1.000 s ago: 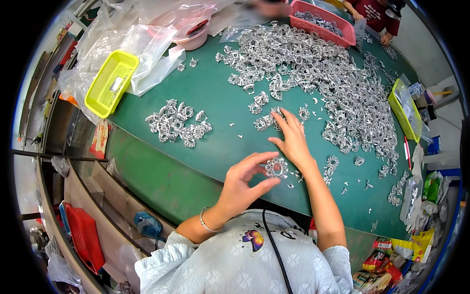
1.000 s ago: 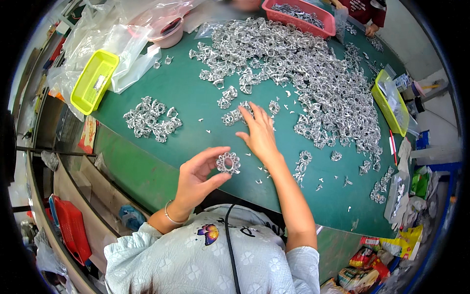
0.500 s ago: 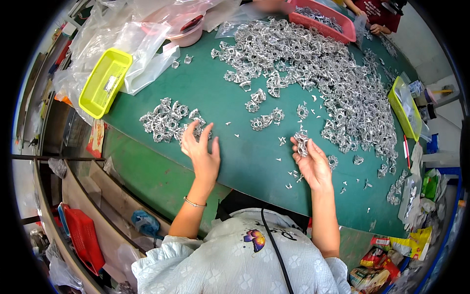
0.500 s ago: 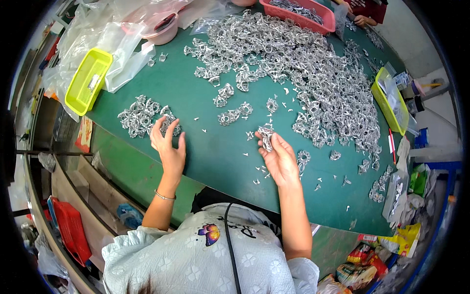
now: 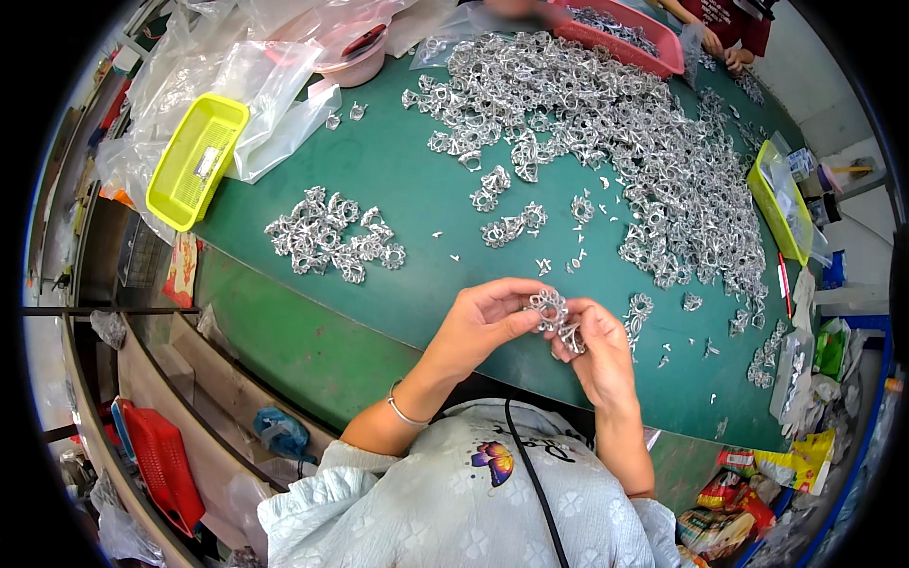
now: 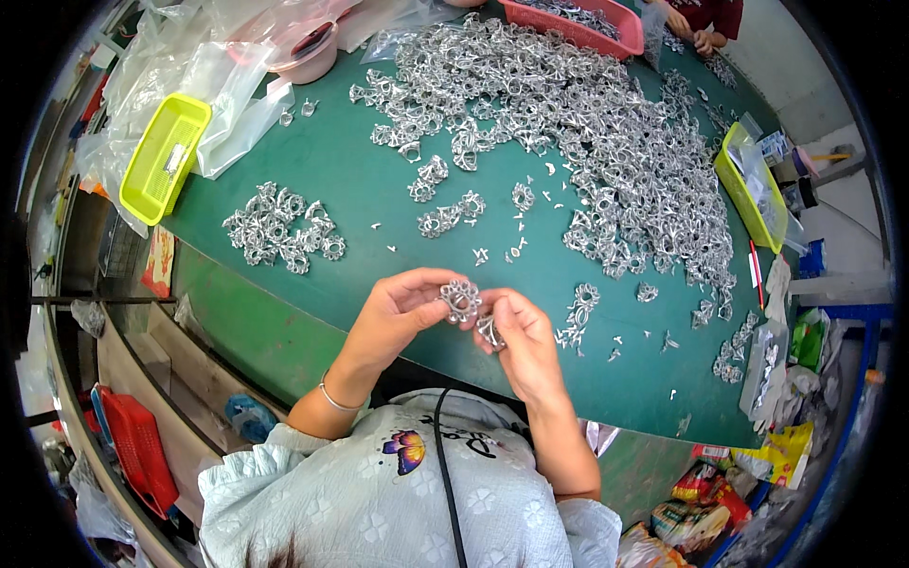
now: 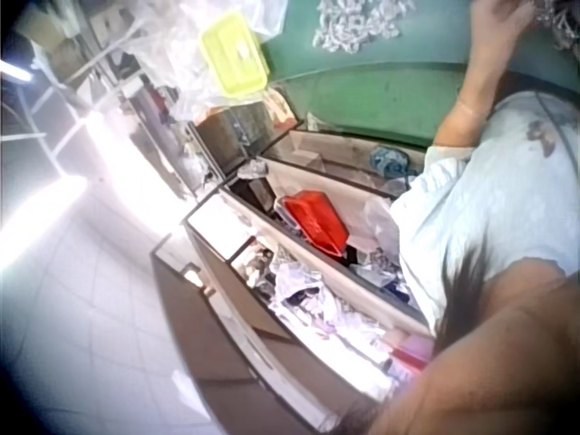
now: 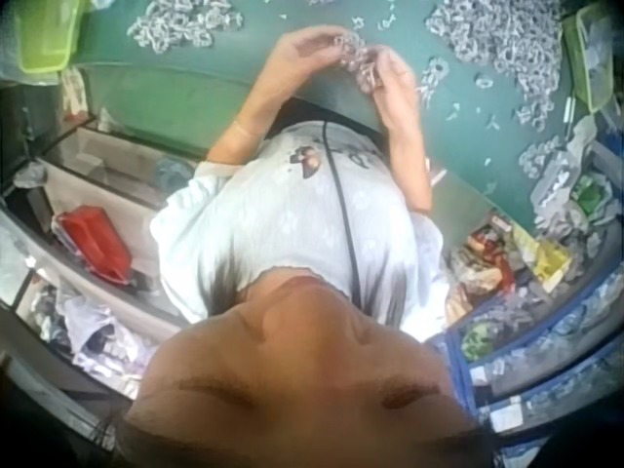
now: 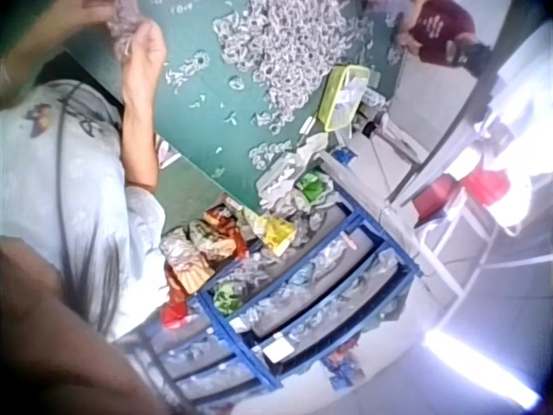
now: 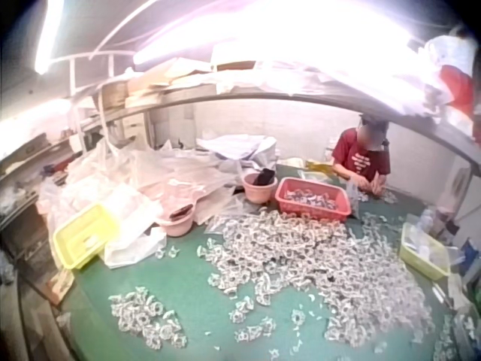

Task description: The person sorts small metal components by hand on a workbench, picks up a red marker to write on a white card, and places organized groups of parts into different containers.

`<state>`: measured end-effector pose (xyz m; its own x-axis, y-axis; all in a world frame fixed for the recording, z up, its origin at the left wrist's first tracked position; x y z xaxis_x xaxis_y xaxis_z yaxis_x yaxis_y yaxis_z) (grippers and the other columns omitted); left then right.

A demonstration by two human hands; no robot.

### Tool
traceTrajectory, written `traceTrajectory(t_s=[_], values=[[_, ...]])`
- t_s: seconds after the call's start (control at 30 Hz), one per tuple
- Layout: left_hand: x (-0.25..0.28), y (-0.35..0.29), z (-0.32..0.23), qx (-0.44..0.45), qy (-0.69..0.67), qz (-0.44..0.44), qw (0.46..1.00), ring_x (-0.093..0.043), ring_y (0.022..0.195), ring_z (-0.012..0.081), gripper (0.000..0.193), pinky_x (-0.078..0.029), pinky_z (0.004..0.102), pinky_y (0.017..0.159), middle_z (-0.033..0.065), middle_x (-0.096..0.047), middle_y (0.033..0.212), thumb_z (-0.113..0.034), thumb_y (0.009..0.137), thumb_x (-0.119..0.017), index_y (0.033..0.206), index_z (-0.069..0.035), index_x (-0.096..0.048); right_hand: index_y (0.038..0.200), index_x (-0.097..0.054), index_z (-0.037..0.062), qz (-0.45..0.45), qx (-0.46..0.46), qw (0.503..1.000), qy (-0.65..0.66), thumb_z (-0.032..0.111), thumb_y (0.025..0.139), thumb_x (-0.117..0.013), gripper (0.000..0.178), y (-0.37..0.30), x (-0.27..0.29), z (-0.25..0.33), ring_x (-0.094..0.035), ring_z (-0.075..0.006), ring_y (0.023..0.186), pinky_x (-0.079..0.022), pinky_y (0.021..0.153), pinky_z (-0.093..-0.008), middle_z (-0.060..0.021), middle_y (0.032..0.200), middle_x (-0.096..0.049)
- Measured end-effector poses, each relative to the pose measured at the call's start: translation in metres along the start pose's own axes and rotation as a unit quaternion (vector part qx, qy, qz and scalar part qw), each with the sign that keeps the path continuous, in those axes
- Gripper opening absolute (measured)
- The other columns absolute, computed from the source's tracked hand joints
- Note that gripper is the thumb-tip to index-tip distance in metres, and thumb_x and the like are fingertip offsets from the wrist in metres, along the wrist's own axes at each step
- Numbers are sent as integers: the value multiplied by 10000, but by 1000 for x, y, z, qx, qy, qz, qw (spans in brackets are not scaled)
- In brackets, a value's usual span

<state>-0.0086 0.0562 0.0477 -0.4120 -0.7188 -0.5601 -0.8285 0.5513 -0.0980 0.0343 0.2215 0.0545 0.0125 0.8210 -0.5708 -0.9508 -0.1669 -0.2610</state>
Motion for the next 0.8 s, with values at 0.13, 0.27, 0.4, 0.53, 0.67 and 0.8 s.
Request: traceTrajectory(t_s=[0.13,0.27,0.4,0.53,0.67,0.8], values=[[-7,-6,-4,-14,-84,-26,996,-569,995,171,402,-469,307,857,109,-580,1089,-85,841,-618,1200,37,-486,1112,-481,7,-21,-2,996,91,172,943,-439,240,-7,-13,13,-521,-151,818,-401,669,-240,-94,1000,-556],[-8,-11,-4,-25,-104,-15,994,-569,992,170,440,-467,309,861,109,-588,1071,-103,836,-630,1218,39,-463,1166,-460,-2,3,-30,987,158,193,939,-449,300,-9,-6,12,-540,-185,799,-432,679,-279,-123,1011,-554],[-6,-14,-1,-19,-98,-2,995,-569,982,166,442,-467,309,845,107,-590,1063,-114,830,-640,1213,29,-473,1203,-442,-15,81,-92,949,290,241,938,-454,369,-15,-2,9,-548,-191,709,-450,624,-295,-141,1021,-551],[-6,-16,2,-18,-106,5,994,-573,963,167,422,-464,307,829,108,-593,1055,-117,827,-643,1196,20,-490,1251,-404,-26,51,-56,980,182,177,919,-492,399,-20,-11,11,-550,-191,653,-458,580,-280,-148,973,-570],[-8,-18,0,-39,-90,-12,995,-576,969,178,412,-459,317,844,114,-593,1056,-112,818,-653,1176,22,-502,1295,-361,-33,65,-23,996,61,90,887,-527,458,-25,-20,16,-572,-191,647,-476,576,-281,-157,921,-596],[-9,-21,-1,-27,-81,-16,996,-575,989,187,415,-456,331,864,124,-588,1071,-76,806,-655,1176,29,-499,1302,-350,-44,46,-25,999,-11,69,877,-536,478,-28,-20,15,-612,-199,627,-500,554,-276,-179,939,-614]])
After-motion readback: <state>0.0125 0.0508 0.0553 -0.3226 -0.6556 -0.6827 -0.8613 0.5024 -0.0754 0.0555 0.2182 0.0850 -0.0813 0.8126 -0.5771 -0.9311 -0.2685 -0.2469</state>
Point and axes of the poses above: each hand's wrist, its own y-axis towards the middle knuckle, its own x-axis out of the back of the hand, z = x × y, the point moved 1 cm from there along y, towards the middle knuckle
